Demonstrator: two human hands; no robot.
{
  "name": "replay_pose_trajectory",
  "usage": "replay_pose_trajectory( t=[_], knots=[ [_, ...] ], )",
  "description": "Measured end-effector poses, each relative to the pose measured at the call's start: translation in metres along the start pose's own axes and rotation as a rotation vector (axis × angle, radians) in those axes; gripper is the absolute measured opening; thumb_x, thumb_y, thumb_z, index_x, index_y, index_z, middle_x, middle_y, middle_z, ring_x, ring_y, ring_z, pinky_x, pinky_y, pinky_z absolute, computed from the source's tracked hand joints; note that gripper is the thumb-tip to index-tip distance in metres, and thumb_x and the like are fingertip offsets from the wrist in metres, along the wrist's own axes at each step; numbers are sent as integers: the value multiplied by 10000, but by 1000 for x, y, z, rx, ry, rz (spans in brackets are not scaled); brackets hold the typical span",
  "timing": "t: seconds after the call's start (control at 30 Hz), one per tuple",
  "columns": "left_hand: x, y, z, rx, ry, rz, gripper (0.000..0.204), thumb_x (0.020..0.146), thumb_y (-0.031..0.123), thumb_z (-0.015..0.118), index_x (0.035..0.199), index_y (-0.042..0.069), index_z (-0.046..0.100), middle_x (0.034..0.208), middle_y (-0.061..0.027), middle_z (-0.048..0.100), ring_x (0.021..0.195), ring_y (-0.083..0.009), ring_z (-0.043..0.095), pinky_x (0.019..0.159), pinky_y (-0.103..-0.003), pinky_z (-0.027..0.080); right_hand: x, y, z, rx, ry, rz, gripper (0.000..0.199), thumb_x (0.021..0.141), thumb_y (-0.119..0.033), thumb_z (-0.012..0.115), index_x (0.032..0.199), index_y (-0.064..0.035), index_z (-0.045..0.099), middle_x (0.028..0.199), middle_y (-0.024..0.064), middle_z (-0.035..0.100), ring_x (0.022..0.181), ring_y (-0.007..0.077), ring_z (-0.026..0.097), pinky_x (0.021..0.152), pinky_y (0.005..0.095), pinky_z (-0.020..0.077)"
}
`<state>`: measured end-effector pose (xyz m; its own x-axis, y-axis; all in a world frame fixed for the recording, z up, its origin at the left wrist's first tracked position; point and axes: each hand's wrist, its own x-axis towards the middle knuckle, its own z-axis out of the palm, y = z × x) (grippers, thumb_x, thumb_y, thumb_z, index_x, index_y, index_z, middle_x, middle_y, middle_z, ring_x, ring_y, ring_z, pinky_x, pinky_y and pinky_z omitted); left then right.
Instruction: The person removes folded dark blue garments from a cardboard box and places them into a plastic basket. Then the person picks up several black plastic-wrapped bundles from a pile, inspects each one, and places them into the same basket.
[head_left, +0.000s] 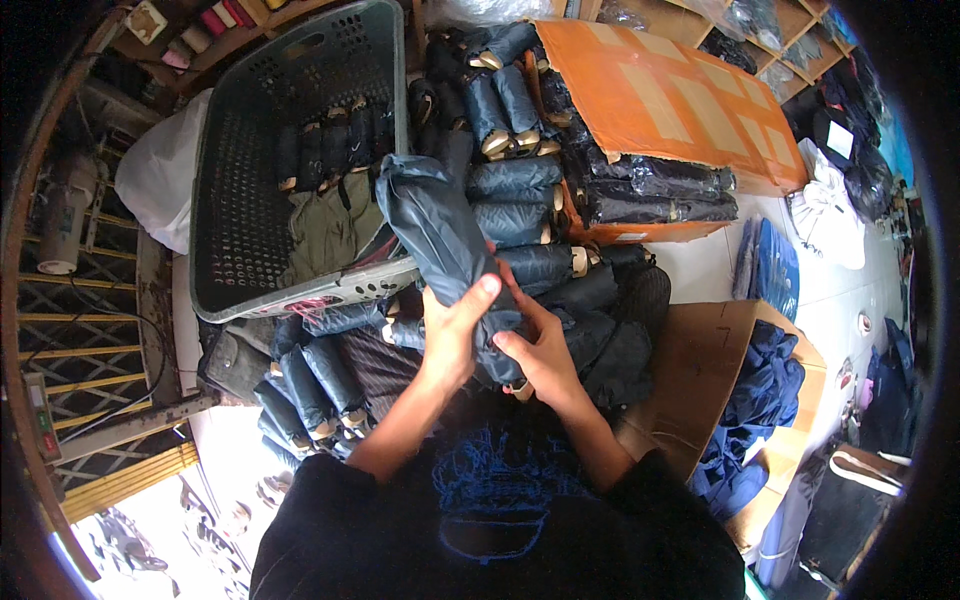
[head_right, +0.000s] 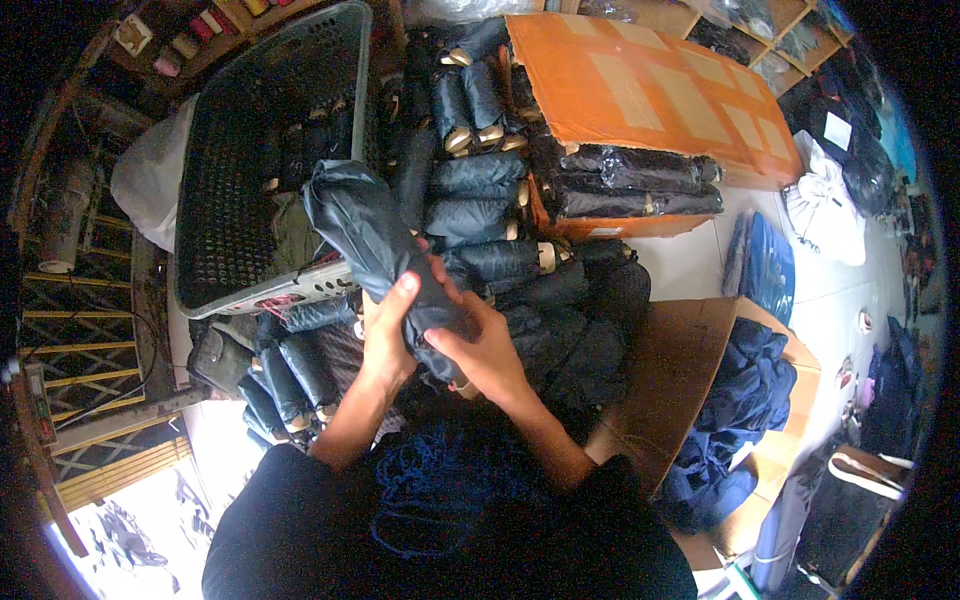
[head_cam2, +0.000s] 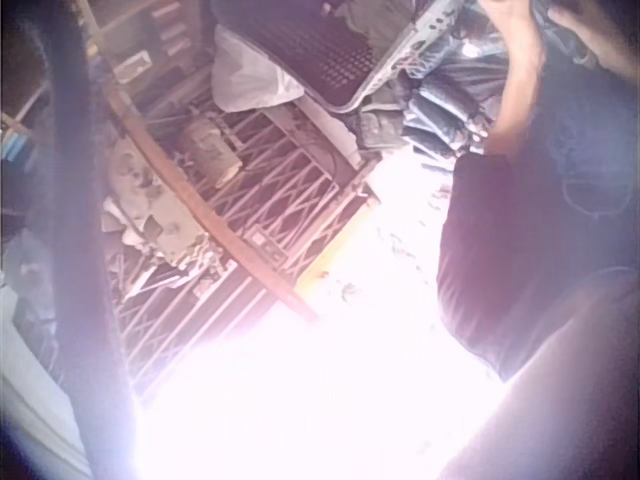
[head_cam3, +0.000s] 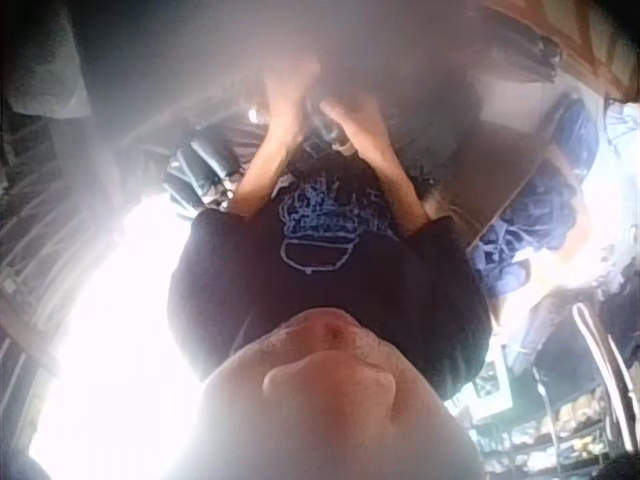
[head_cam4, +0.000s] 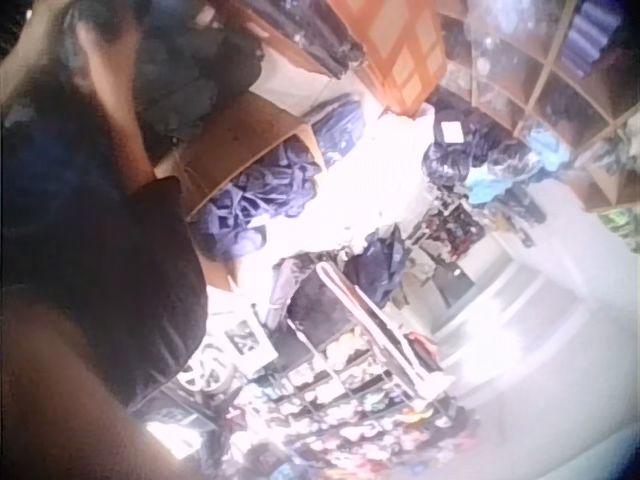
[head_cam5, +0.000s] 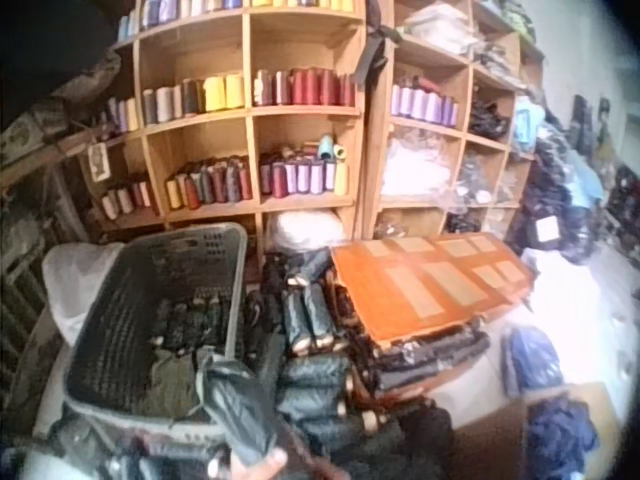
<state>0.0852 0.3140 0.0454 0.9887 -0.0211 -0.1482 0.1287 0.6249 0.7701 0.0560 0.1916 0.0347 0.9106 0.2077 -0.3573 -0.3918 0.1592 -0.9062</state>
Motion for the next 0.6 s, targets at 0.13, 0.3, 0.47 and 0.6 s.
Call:
replay_pose_trajectory(
  t=[0.13, 0.3, 0.47, 0.6],
  knots=[
    [-13, -7, 1, 47, -12, -22, 618, 818, 339, 693, 1247, 3, 402, 934, -132, 556, 785, -252, 603, 695, -370, 511, 1, 11, 3, -137, 88, -228, 328, 740, -152, 644, 993, 4, 505, 887, 76, 567, 857, 129, 532, 760, 302, 456],
    [-21, -5, 7, -5, 17, -13, 549, 796, 270, 749, 1181, -15, 480, 922, -93, 606, 800, -177, 601, 742, -306, 486, 0, 0, 8, -173, 128, -282, 389, 756, -163, 634, 1071, 13, 490, 967, 113, 579, 910, 153, 551, 811, 300, 455],
    [-43, -34, 5, 213, 105, 56, 717, 767, 478, 726, 1212, -16, 456, 1003, -115, 590, 867, -203, 598, 753, -320, 494, 5, -4, 10, 12, 138, -380, 438, 800, -175, 623, 1167, 2, 461, 1104, 118, 551, 1033, 171, 530, 904, 307, 422],
    [-32, -4, 7, 25, 16, 33, 488, 809, 290, 738, 1131, -25, 550, 947, -64, 620, 855, -138, 596, 778, -294, 485, 10, -6, 5, 98, -19, -336, 456, 833, -185, 617, 1221, -15, 448, 1099, 100, 549, 1026, 179, 531, 840, 310, 469]
  ],
)
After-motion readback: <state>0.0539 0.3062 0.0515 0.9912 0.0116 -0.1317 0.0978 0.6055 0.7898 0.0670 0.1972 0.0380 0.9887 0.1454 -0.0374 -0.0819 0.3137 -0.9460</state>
